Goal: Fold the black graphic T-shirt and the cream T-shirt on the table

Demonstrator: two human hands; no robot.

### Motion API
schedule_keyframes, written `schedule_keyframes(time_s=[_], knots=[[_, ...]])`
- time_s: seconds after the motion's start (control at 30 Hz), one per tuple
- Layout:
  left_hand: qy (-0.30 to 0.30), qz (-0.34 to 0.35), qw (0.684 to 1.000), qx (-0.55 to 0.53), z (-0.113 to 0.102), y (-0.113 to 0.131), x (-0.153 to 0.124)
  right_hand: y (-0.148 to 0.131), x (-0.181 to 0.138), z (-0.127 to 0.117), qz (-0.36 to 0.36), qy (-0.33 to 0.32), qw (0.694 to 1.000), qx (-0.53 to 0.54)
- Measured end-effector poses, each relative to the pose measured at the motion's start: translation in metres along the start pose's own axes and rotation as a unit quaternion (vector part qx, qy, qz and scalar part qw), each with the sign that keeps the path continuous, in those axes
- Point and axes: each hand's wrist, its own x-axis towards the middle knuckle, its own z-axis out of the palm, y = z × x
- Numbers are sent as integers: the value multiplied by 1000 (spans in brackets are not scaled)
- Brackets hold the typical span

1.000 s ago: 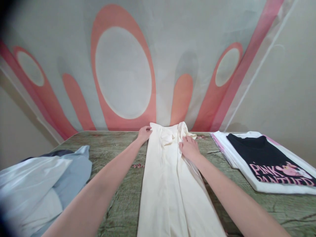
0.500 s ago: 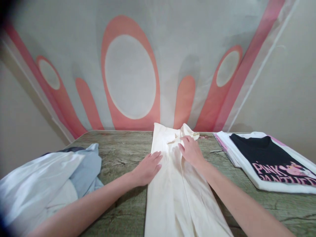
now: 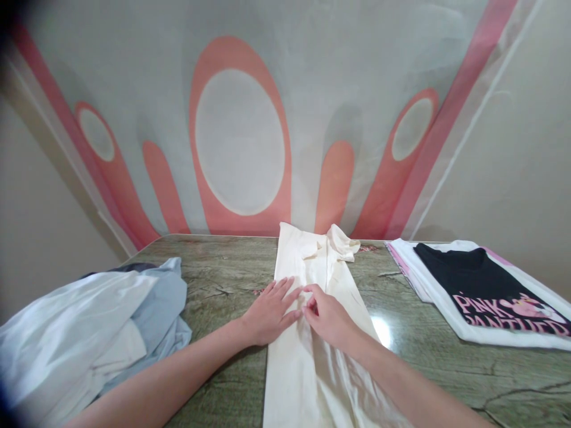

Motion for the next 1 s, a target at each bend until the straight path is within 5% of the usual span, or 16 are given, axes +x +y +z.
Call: schedule_keyframes(time_s=[0.37, 0.67, 0.8, 1.0], knots=[[-18, 20, 1000, -4, -8, 0, -2, -5, -7, 1, -17, -9, 999, 43], [-37, 28, 999, -28, -10, -1, -2, -7, -12, -1, -16, -13, 993, -114], [-36, 26, 999, -30, -10, -1, -1, -4, -14, -9, -6, -19, 995, -101], [-38, 22, 999, -29, -10, -1, -1, 0, -12, -24, -41, 41, 988, -145]])
